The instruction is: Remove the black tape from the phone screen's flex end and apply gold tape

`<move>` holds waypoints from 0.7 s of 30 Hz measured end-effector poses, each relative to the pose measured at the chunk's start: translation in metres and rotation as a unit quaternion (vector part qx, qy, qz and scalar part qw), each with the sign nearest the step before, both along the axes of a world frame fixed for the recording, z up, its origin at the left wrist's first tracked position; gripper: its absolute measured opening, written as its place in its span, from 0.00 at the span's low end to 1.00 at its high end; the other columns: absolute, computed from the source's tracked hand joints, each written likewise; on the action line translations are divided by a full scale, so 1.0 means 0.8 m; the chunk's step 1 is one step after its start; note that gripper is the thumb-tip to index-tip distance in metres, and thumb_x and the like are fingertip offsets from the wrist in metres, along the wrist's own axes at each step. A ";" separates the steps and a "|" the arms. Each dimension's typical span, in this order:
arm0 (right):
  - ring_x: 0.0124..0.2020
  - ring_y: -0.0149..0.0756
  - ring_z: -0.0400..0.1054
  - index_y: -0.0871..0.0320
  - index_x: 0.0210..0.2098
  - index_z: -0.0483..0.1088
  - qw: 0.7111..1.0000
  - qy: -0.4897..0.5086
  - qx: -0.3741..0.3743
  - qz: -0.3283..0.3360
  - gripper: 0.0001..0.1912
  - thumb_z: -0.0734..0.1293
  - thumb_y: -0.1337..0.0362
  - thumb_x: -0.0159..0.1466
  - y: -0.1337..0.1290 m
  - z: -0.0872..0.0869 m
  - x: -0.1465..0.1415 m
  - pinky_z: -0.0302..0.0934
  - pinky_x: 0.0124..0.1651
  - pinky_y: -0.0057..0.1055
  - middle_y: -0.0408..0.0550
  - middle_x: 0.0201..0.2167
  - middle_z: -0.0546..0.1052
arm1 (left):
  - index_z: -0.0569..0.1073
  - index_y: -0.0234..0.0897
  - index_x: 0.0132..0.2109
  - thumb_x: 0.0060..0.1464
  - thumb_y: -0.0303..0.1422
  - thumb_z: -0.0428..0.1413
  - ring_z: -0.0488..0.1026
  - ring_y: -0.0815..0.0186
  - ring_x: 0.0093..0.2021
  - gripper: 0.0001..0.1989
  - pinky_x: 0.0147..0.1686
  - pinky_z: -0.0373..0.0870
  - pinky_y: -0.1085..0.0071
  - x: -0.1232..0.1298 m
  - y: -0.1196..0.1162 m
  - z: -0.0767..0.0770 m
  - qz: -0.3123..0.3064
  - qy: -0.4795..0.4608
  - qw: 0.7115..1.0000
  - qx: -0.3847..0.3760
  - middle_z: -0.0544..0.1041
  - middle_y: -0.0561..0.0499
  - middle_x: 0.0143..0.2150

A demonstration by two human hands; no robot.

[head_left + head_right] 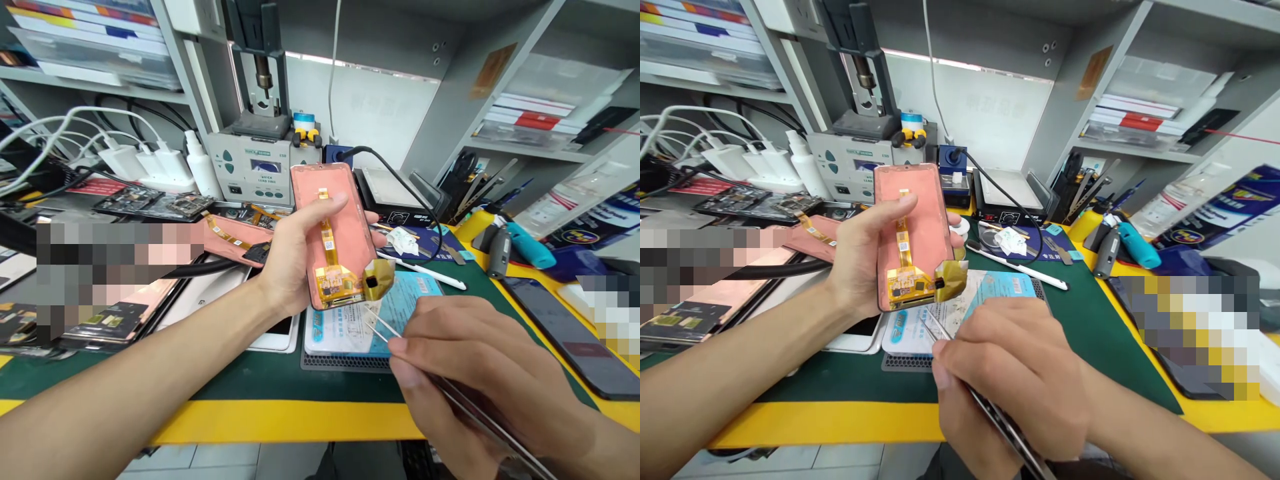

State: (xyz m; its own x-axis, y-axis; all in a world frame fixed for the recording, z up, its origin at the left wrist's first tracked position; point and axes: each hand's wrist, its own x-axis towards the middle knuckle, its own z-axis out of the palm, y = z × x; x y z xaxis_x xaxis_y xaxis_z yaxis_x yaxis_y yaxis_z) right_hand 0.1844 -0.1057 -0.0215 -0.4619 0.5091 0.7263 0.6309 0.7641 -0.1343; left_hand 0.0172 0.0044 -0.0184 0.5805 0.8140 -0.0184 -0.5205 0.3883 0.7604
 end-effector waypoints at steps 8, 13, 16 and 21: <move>0.25 0.32 0.75 0.56 0.37 0.71 1.000 -0.003 0.012 0.001 0.08 0.69 0.73 0.60 0.003 -0.006 -0.003 0.73 0.32 0.32 0.41 0.26 0.79 | 0.80 0.31 0.40 0.56 0.44 0.57 0.79 0.59 0.31 0.18 0.33 0.76 0.66 0.001 -0.001 0.001 0.004 0.013 1.000 -0.007 0.82 0.41 0.32; 0.27 0.31 0.76 0.58 0.38 0.72 1.000 -0.001 0.025 0.003 0.06 0.70 0.73 0.61 0.003 -0.006 -0.005 0.72 0.35 0.29 0.43 0.27 0.80 | 0.80 0.29 0.41 0.58 0.44 0.56 0.80 0.59 0.31 0.20 0.33 0.77 0.67 0.001 -0.001 0.002 0.006 0.016 1.000 -0.004 0.82 0.40 0.32; 0.28 0.30 0.76 0.59 0.38 0.72 1.000 -0.006 0.017 -0.003 0.07 0.70 0.73 0.61 0.005 -0.009 -0.005 0.72 0.35 0.28 0.43 0.28 0.80 | 0.80 0.29 0.39 0.58 0.44 0.56 0.80 0.59 0.31 0.19 0.33 0.77 0.67 0.002 -0.002 0.001 0.006 0.015 1.000 -0.008 0.82 0.40 0.31; 0.29 0.31 0.76 0.59 0.40 0.73 1.000 -0.006 0.012 -0.008 0.07 0.69 0.73 0.63 0.008 -0.016 -0.005 0.71 0.35 0.30 0.43 0.29 0.80 | 0.80 0.30 0.39 0.54 0.43 0.60 0.81 0.59 0.34 0.18 0.35 0.78 0.67 0.004 -0.002 -0.001 0.015 0.008 1.000 -0.007 0.83 0.42 0.34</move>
State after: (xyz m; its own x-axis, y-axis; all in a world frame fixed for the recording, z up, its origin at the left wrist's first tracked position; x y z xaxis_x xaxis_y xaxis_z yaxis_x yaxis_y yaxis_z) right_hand 0.1801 -0.0996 -0.0344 -0.4631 0.4982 0.7331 0.6439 0.7574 -0.1080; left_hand 0.0201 0.0027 -0.0194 0.5546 0.8312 -0.0384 -0.5204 0.3825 0.7635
